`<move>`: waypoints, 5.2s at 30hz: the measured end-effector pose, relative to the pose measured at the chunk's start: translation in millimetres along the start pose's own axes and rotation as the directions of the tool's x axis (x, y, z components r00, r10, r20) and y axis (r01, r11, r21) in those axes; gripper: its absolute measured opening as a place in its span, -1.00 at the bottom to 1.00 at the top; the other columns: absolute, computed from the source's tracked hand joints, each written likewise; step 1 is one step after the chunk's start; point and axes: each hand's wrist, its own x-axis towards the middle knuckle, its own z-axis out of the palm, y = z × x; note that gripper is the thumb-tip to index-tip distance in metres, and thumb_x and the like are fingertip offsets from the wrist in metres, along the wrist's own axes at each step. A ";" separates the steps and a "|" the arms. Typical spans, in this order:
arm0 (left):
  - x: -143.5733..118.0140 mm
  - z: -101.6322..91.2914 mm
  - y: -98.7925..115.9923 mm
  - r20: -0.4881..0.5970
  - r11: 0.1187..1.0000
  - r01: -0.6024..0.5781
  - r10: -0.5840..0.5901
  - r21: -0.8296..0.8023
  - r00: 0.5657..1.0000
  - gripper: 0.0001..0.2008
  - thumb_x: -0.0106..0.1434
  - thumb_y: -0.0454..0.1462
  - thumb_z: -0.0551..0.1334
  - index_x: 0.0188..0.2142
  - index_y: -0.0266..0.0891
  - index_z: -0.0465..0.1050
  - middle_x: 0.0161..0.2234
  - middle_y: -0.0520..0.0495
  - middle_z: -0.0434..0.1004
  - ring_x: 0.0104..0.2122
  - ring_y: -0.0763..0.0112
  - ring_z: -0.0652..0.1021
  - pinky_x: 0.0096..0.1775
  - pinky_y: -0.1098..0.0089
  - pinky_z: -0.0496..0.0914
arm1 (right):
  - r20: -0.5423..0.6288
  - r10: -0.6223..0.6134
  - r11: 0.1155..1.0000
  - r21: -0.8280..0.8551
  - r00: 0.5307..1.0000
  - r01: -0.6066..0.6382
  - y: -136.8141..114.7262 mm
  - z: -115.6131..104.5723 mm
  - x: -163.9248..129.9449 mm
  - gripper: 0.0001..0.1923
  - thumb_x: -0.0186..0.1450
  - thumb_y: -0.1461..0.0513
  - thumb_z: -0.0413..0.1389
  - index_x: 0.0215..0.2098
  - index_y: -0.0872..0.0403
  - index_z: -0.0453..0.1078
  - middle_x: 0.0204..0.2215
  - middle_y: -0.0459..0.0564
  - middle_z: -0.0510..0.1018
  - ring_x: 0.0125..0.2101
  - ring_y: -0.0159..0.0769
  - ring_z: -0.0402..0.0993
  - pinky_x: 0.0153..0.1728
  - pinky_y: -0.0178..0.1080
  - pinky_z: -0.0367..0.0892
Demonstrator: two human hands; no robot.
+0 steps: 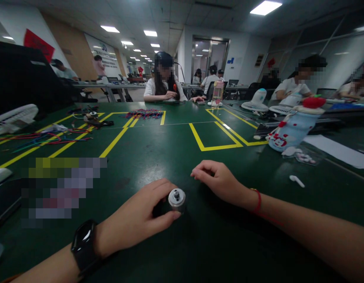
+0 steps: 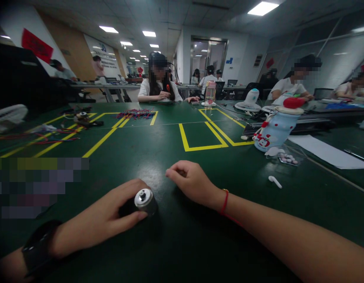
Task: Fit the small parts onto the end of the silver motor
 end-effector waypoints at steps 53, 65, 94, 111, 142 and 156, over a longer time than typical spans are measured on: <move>-3.3 -4.0 -7.6 -0.003 1.000 0.003 -0.003 0.004 1.000 -0.85 0.29 -0.24 0.18 -0.15 -0.15 0.31 -0.19 -0.04 0.41 -0.23 0.26 0.41 -0.20 0.26 0.33 | -0.068 0.161 0.967 0.211 0.985 -0.143 22.6 -4.5 14.0 -0.81 0.22 0.15 0.14 -0.31 0.12 0.45 -0.44 -0.06 0.49 -0.43 -0.37 0.39 -0.38 -0.28 0.32; -0.5 0.5 -5.0 -0.003 1.000 -0.003 0.003 -0.001 1.000 -0.86 0.29 -0.22 0.18 -0.16 -0.15 0.31 -0.21 -0.03 0.41 -0.25 0.27 0.41 -0.21 0.28 0.33 | 0.373 -0.109 0.965 -0.182 0.921 0.188 3.8 -10.7 -2.6 -0.78 0.18 0.15 0.23 -0.22 0.04 0.49 -0.28 -0.05 0.52 -0.26 -0.29 0.40 -0.19 -0.20 0.26; -3.7 -1.0 -2.5 -0.011 0.999 -0.011 0.011 0.036 1.000 -0.87 0.29 -0.21 0.19 -0.19 -0.16 0.29 -0.18 -0.02 0.40 -0.21 0.26 0.42 -0.17 0.26 0.32 | 0.160 -0.253 0.967 0.020 0.954 0.253 -37.4 9.7 -7.1 -0.85 0.27 0.21 0.15 -0.27 0.13 0.50 -0.28 -0.01 0.48 -0.27 -0.37 0.41 -0.22 -0.29 0.33; -1.6 -0.1 -0.7 0.014 1.000 0.011 -0.011 -0.005 1.000 -0.83 0.30 -0.20 0.19 -0.13 -0.11 0.30 -0.17 0.00 0.39 -0.21 0.28 0.40 -0.17 0.27 0.30 | -0.184 0.135 0.991 0.019 0.974 -0.134 49.6 -34.0 30.0 -0.71 0.25 0.09 0.08 -0.34 0.17 0.49 -0.47 -0.01 0.52 -0.47 -0.36 0.39 -0.42 -0.28 0.29; -6.4 -6.1 -4.5 -0.003 1.000 -0.005 0.005 -0.006 1.000 -0.85 0.27 -0.24 0.21 -0.17 -0.15 0.31 -0.20 -0.01 0.40 -0.24 0.29 0.41 -0.19 0.29 0.31 | 0.289 -0.211 0.957 -0.134 0.934 0.257 -15.7 3.9 -10.7 -0.88 0.24 0.25 0.18 -0.27 0.10 0.53 -0.31 -0.04 0.49 -0.31 -0.39 0.42 -0.26 -0.29 0.31; 8.2 1.4 -6.7 0.006 1.000 -0.002 0.002 -0.011 1.000 -0.87 0.30 -0.23 0.18 -0.16 -0.15 0.31 -0.21 -0.02 0.39 -0.25 0.29 0.40 -0.20 0.29 0.31 | 0.403 -0.262 0.884 -0.263 0.877 0.385 6.8 -4.5 -13.2 -0.84 0.19 0.20 0.21 -0.25 -0.01 0.57 -0.24 -0.05 0.47 -0.26 -0.31 0.40 -0.17 -0.19 0.25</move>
